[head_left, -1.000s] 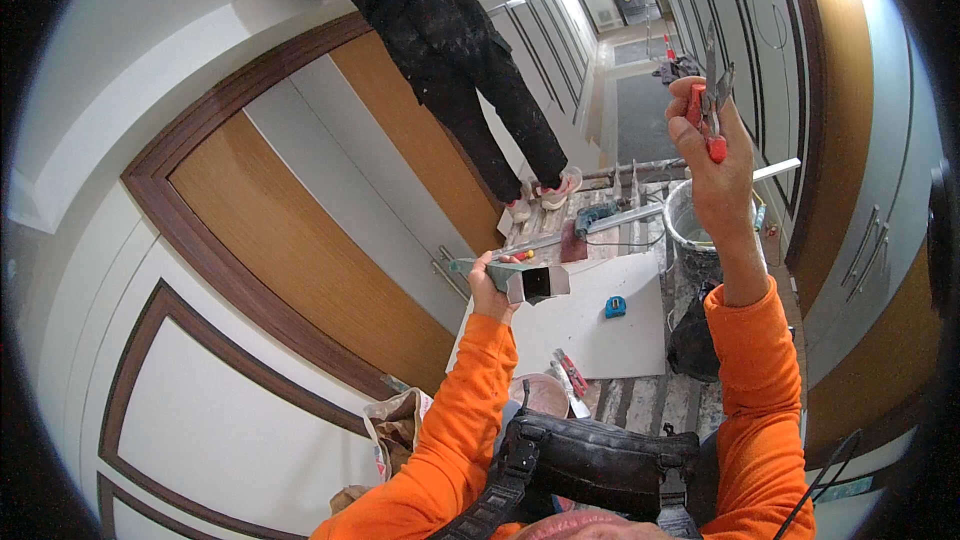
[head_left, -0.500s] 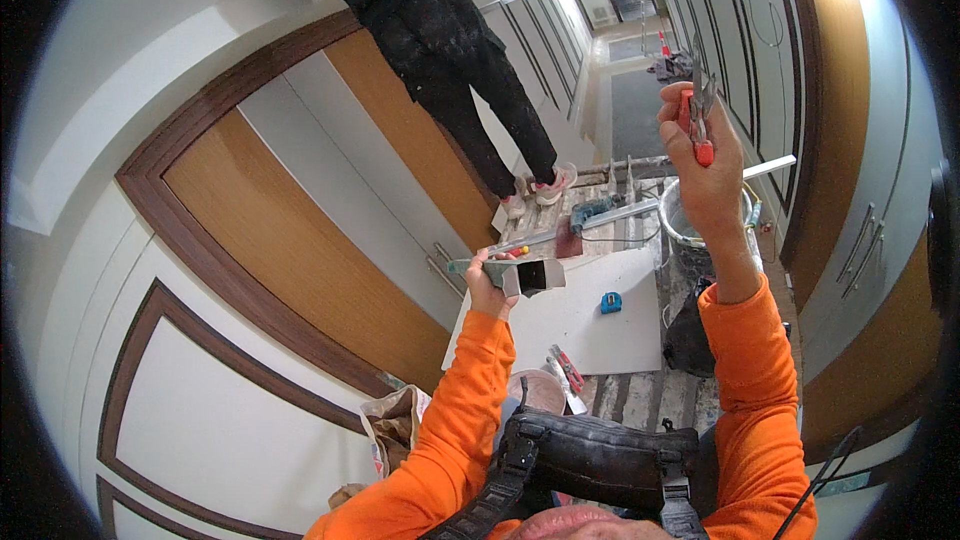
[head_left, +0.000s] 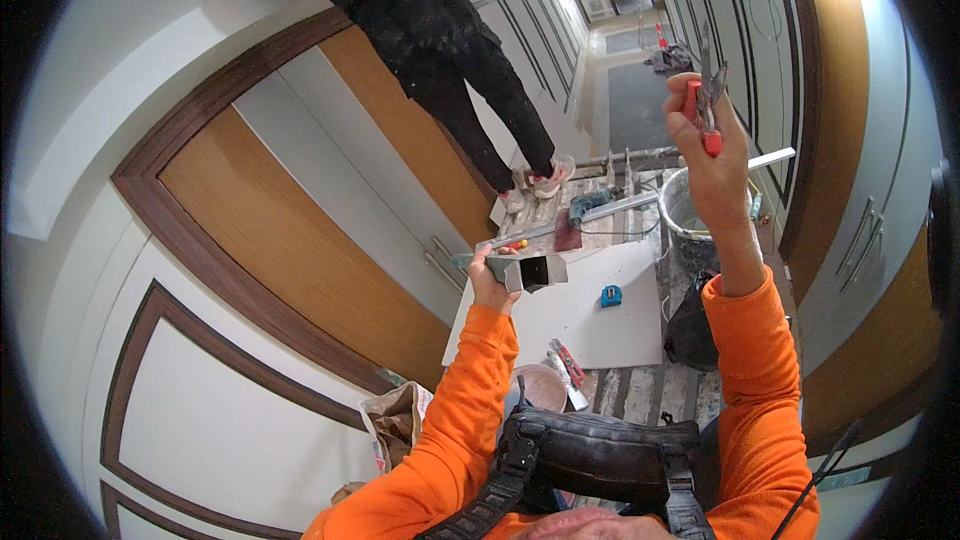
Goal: The person uses shears to cut and trim a metal profile while sitting on a scaffold.
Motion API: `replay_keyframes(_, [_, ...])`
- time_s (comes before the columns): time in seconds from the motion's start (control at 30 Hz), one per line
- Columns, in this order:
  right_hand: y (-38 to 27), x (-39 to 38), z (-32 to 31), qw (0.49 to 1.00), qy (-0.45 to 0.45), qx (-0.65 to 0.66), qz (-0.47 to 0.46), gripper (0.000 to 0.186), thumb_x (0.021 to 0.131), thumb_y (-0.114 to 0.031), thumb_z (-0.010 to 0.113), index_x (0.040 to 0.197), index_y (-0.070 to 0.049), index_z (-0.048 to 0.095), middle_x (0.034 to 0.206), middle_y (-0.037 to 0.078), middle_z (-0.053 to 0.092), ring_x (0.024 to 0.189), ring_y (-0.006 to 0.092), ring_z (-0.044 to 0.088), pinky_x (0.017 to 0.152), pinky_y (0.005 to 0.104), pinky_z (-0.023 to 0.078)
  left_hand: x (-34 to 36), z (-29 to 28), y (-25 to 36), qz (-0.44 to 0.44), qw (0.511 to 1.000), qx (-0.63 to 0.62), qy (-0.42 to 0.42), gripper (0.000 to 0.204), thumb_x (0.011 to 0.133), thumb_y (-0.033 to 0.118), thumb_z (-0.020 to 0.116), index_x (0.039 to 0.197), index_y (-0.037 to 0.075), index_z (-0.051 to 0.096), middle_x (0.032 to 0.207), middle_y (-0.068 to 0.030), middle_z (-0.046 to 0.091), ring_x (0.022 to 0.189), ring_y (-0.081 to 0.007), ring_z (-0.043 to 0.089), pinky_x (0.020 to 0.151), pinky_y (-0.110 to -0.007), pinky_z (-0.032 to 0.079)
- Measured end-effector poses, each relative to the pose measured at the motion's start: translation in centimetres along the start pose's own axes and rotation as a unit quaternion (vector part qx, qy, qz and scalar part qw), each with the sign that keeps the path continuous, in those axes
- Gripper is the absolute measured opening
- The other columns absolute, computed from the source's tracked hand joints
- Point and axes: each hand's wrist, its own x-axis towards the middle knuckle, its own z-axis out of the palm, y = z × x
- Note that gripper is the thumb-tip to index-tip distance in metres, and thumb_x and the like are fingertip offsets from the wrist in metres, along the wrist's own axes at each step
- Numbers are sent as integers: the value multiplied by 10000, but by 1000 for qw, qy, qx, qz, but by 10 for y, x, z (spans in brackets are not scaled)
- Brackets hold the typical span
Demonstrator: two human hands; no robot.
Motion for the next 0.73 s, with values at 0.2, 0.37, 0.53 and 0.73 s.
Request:
replay_keyframes(0.2, [-10,-2,1,999,-30,10,13,329,918,-27,580,1247,-30,569,1046,71,640,946,104,591,841,280,501,-12,8,-6,24,999,25,-10,190,969,220,549,1049,75,457,737,-103,602,691,-233,631,705,-390,593])
replay_keyframes(0.37, [-15,-3,5,999,-38,23,10,310,918,-31,588,1228,-18,567,999,73,644,887,102,601,781,275,509,-14,11,-5,6,999,24,-20,169,966,213,554,1047,97,460,764,-101,610,688,-236,631,684,-409,590])
replay_keyframes(0.53, [-16,-1,8,999,-34,-15,-30,303,928,-52,596,1227,-9,567,996,85,648,870,108,605,772,278,509,-14,8,-4,5,998,45,-45,175,964,205,568,1038,100,449,760,-96,606,679,-226,628,683,-395,591])
replay_keyframes(0.73, [-12,-2,6,999,-50,2,-12,314,952,-135,638,1233,-15,567,1018,99,659,872,122,609,778,281,509,-9,7,-1,-6,999,32,-30,192,967,218,578,1030,97,442,742,-97,603,678,-234,628,687,-403,592])
